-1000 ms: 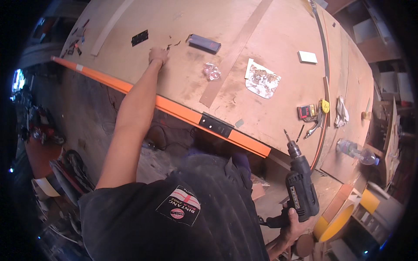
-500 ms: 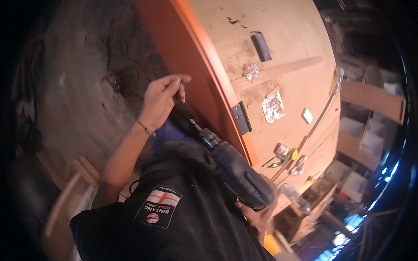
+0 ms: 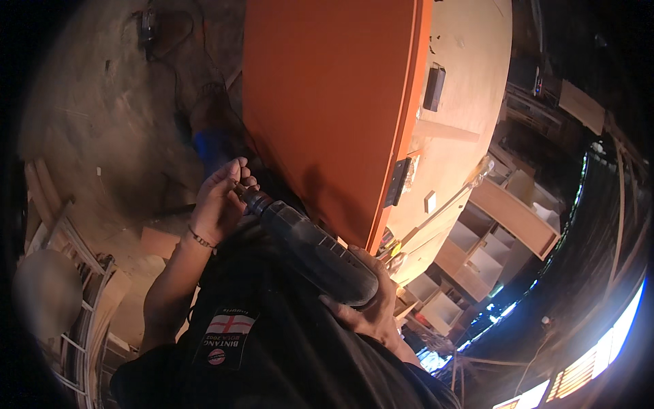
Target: The person prepares a power drill by plugging it into a power strip, gathers a metal hinge and several screws from a workbench, aligns the hinge against the edge of a wooden panel, and uses the drill to drive screws into the mounting holes to secure it.
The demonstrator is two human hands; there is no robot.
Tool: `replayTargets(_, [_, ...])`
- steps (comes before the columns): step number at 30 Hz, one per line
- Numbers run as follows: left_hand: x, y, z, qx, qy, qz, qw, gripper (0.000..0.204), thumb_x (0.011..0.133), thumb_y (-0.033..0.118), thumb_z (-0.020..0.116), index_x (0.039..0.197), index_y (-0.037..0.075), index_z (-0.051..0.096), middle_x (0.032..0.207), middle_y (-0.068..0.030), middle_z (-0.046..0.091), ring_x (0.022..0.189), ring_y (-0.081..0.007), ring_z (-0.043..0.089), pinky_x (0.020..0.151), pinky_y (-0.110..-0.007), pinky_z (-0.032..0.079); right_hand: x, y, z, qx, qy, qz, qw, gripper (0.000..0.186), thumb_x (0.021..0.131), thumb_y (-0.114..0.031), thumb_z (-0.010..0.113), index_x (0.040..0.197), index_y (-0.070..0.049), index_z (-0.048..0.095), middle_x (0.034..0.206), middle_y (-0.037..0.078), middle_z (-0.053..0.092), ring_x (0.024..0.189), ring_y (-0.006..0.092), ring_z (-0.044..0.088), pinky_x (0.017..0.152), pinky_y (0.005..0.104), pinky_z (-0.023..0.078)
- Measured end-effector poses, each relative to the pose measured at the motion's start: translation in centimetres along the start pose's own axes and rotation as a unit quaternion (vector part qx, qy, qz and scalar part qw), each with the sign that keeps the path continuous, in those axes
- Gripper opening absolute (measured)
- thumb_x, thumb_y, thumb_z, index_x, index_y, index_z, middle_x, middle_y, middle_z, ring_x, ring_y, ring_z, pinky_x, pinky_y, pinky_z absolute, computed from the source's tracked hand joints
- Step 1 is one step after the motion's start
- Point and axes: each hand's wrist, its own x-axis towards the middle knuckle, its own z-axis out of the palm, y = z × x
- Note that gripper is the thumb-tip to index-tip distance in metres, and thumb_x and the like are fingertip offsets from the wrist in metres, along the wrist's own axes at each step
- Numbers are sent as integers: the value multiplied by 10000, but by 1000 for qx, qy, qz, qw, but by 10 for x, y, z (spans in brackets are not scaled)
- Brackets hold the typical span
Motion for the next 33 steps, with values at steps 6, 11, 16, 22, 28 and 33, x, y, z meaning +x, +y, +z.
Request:
replayTargets(6, [-1, 2, -5, -93, 27, -20, 995, 135, 1061, 134, 585, 1122, 39, 659, 1044, -76, 703, 948, -212, 720, 825, -300, 626, 1, 14, -1, -36, 6, -26, 999, 912, 722, -279, 917, 1424, 85, 462, 1294, 252, 646, 1206, 323, 651, 1099, 438, 484])
replayTargets(11, [-13, 6, 26, -27, 17, -17, 999, 138, 1060, 145, 590, 1132, 49, 658, 1087, -96, 706, 1074, -264, 718, 897, -323, 636, -10, 21, -9, -1, 57, -50, 997, 900, 711, -260, 915, 1408, 95, 470, 1263, 255, 663, 1178, 317, 668, 1079, 437, 500])
replayTargets(16, [-11, 10, 79, 65, 36, -6, 997, 149, 1050, 123, 601, 1159, 42, 661, 1156, -107, 703, 1163, -284, 690, 953, -337, 628, -16, 16, -24, 61, 83, -55, 993, 898, 688, -212, 909, 1406, 84, 459, 1276, 237, 658, 1185, 311, 662, 1078, 431, 496])
replayTargets(22, [0, 9, 154, 186, -14, -43, 982, 170, 1058, 129, 590, 1184, 37, 655, 1149, -95, 710, 1132, -238, 690, 1023, -348, 575, -41, 18, -41, 177, 162, -83, 967, 876, 699, -163, 936, 1407, 65, 472, 1324, 212, 627, 1236, 283, 625, 1100, 416, 466])
replayTargets(28, [25, -6, 206, 278, -31, -151, 948, 162, 1081, 129, 542, 1163, 31, 643, 1136, -116, 710, 1101, -239, 708, 938, -325, 616, -59, 19, -54, 198, 225, -75, 951, 891, 696, -136, 933, 1421, 66, 454, 1322, 209, 622, 1218, 288, 632, 1079, 407, 480])
replayTargets(33, [43, -36, 221, 347, -53, -224, 909, 142, 1077, 119, 547, 1147, 41, 643, 1103, -102, 721, 1078, -220, 713, 940, -339, 606, -77, 20, -82, 22, 242, -97, 965, 889, 686, -102, 931, 1418, 82, 461, 1297, 210, 637, 1190, 274, 649, 1039, 390, 514])
